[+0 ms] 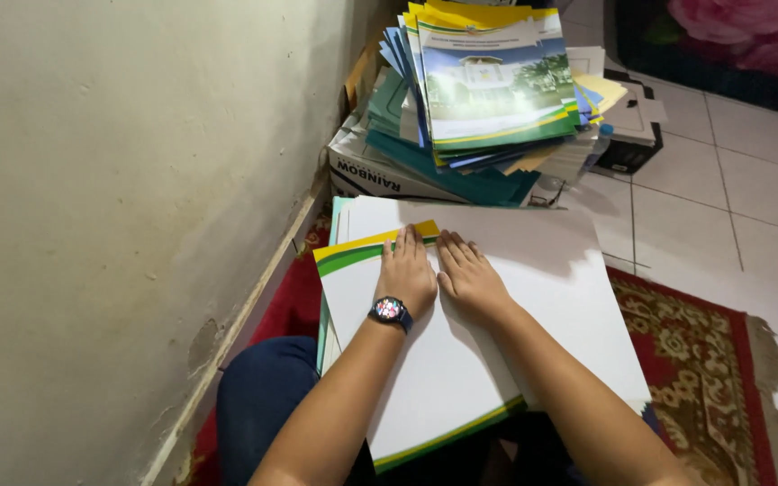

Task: The person sits on the floor and assembles books by placing a stack of white pages inside a light blue cover. They smooth the pages and cover with their hands, then flip the book over to press the spine and ensure the pages are aligned. The person repeats this process with multiple books.

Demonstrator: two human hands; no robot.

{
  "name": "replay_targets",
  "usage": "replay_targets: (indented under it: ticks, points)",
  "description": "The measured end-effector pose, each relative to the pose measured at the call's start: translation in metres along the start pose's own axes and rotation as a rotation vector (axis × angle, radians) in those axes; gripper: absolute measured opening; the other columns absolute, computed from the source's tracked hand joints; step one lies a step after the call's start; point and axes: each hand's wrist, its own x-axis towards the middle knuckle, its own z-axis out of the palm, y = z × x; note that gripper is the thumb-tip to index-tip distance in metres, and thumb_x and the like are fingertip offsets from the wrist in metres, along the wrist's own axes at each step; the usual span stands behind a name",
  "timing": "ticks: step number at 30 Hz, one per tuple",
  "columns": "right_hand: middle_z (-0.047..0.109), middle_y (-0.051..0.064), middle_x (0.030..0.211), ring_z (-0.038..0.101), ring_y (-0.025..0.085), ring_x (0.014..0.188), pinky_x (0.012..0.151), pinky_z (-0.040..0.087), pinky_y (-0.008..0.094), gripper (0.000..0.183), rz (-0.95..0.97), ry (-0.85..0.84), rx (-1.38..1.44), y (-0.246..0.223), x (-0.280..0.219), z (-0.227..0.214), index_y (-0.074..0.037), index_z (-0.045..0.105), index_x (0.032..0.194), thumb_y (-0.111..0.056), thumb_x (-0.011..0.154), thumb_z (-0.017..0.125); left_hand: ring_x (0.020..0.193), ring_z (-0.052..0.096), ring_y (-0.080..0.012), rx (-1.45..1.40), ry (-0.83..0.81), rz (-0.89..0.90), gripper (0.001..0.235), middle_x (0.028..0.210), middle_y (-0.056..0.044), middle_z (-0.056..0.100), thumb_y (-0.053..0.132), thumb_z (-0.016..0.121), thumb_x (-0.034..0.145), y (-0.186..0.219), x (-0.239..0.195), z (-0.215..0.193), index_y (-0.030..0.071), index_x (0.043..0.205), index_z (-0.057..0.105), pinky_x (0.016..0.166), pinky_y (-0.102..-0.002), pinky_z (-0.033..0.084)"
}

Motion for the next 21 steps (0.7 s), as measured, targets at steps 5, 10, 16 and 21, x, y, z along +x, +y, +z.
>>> replay_targets:
  ticks: [5,10,16,21]
  points:
    - [0.019,0.011,0.172,0.016,0.026,0.158,0.125,0.011,0.044,0.065,0.128,-0.173,0.211,-0.027,-0.078,-0.032,-0.011,0.022,0.164,-0.039,0.105,0.025,0.154,0.028,-0.0359,-0.043,-0.190,-0.059,0.060,0.164,-0.024,0.032,0.018,0.028,0.100,0.006,0.001,-0.025,-0.004,0.156,0.031,0.126,-0.055,0.013]
    - [0.013,0.012,0.172,0.013,0.027,0.158,0.125,0.009,0.042,0.067,0.144,-0.226,0.175,-0.043,-0.149,-0.036,-0.010,0.016,0.165,-0.040,0.105,0.025,0.154,0.029,-0.0369,-0.012,-0.147,-0.048,0.059,0.162,-0.026,0.034,0.016,0.033,0.099,0.009,-0.002,-0.023,-0.006,0.154,0.034,0.126,-0.055,0.013]
    - [0.015,0.014,0.172,0.014,0.028,0.158,0.125,0.009,0.044,0.067,0.113,-0.207,0.173,-0.029,-0.115,-0.026,-0.009,0.016,0.165,-0.041,0.106,0.025,0.154,0.027,-0.0380,-0.023,-0.175,-0.065,0.060,0.163,-0.027,0.032,0.014,0.032,0.099,0.010,0.000,-0.024,-0.006,0.156,0.030,0.126,-0.056,0.012]
    - [0.031,0.015,0.167,0.027,0.032,0.155,0.123,0.022,0.049,0.064,0.038,-0.060,0.115,0.009,-0.012,0.008,-0.010,0.031,0.162,-0.038,0.104,0.033,0.152,0.030,-0.0404,-0.024,-0.105,-0.048,0.062,0.160,-0.029,0.035,0.014,0.036,0.097,0.003,0.002,-0.002,-0.008,0.154,0.031,0.125,-0.058,0.014]
